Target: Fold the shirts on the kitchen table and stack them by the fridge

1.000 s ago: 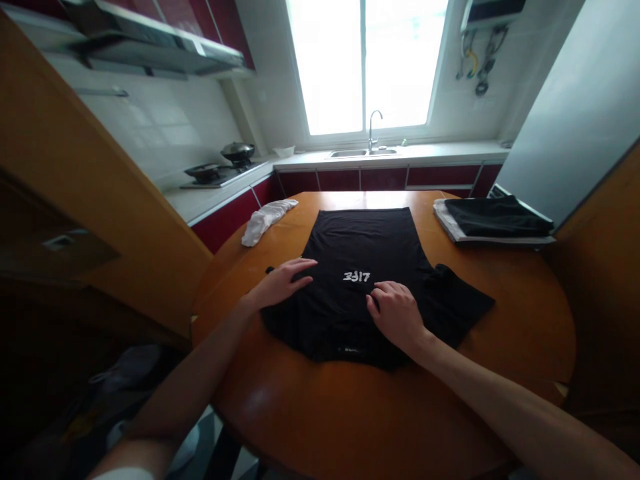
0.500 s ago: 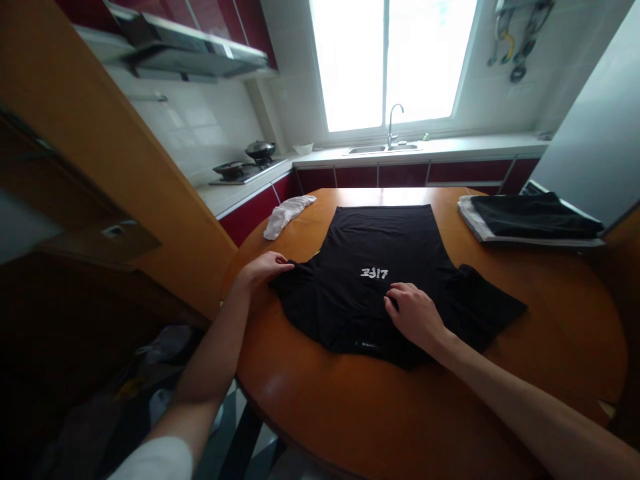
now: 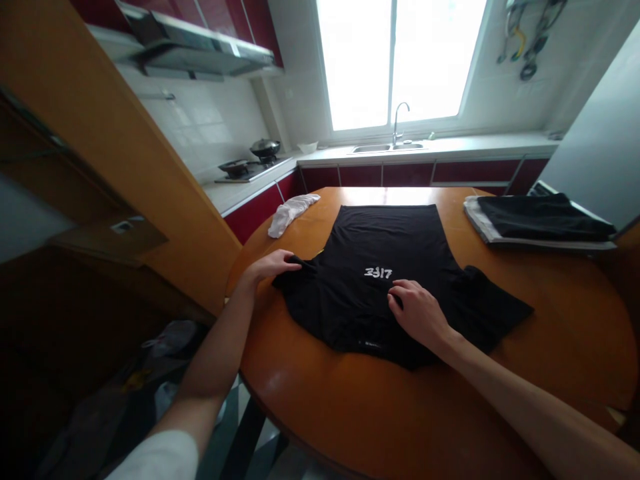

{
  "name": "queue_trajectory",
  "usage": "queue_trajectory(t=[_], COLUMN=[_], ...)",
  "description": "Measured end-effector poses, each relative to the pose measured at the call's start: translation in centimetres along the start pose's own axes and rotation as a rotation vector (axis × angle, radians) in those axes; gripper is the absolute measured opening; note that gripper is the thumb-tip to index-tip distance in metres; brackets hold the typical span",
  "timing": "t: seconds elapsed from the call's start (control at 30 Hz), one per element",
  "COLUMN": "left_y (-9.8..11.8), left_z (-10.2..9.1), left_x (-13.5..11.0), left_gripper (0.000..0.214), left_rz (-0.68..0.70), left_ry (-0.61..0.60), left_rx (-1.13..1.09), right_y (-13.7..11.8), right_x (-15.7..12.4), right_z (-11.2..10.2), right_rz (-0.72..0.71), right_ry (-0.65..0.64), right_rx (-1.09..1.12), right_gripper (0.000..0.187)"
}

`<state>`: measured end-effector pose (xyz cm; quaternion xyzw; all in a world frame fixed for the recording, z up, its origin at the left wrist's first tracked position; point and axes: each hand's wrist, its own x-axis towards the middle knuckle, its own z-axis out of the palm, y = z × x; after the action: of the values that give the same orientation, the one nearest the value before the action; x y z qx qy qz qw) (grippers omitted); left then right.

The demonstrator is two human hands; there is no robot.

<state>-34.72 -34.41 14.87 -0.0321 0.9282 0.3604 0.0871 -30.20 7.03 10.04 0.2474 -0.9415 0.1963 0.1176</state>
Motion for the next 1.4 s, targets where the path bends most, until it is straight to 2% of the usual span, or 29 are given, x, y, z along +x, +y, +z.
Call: queue_trajectory(t=[0.2,0.37,0.5,0.67,0.8,0.9,0.97,1.0,1.13,1.2,1.27,1.33,1.4], left_y=[1.1,2.3,3.4,4.7,5.4,5.4,5.1,4.9,3.7,3.1,2.8,2.6,2.4], left_z=[-0.1,0.8,2.5,5.8,8.4,9.3,9.1,8.9,7.8,7.5,7.7,8.1,8.6], left_x=[-0.5,-0.6,-0.6,-0.8,-0.9,-0.6,0.0,0.4,2.1,2.8,3.2,3.5,3.6], left_gripper=[0.046,0.06,0.068,0.065,0.068,0.065,0.059,0.054,0.035,0.032,0.033,0.036,0.04], left_rz=[0.104,0.095,0.113,0.24,0.124,0.073,0.11,0.141,0.318,0.436,0.555,0.641,0.67], left_ry=[0.056,0.011,-0.051,-0.082,-0.279,-0.328,-0.276,-0.21,0.231,0.353,0.321,0.212,0.112], left_rx=[-0.037,-0.321,-0.502,-0.379,-0.426,-0.486,-0.477,-0.464,-0.322,-0.198,-0.078,0.023,0.117], right_y=[-0.9,-4.1,-6.4,-7.3,-7.0,-6.8,-6.8,-6.8,-6.6,-6.6,-6.6,-6.7,-6.8], right_x=[1.9,4.7,6.5,6.6,6.1,6.3,6.5,6.6,6.8,6.8,6.7,6.7,6.7], right_z=[-0.4,0.7,3.1,5.4,5.7,5.7,5.8,5.9,6.2,6.1,5.9,5.6,5.2], right_rz=[-0.061,-0.112,-0.085,0.064,0.039,0.06,0.109,0.135,0.233,0.252,0.264,0.281,0.302], right_ry=[0.047,-0.094,-0.212,-0.274,-0.261,-0.236,-0.252,-0.266,-0.281,-0.276,-0.256,-0.226,-0.209], right_rx=[0.259,0.65,0.963,1.298,1.257,1.155,1.141,1.145,1.167,1.18,1.182,1.162,1.141], right_gripper=[0.026,0.025,0.028,0.044,0.036,0.035,0.037,0.037,0.039,0.038,0.036,0.033,0.03])
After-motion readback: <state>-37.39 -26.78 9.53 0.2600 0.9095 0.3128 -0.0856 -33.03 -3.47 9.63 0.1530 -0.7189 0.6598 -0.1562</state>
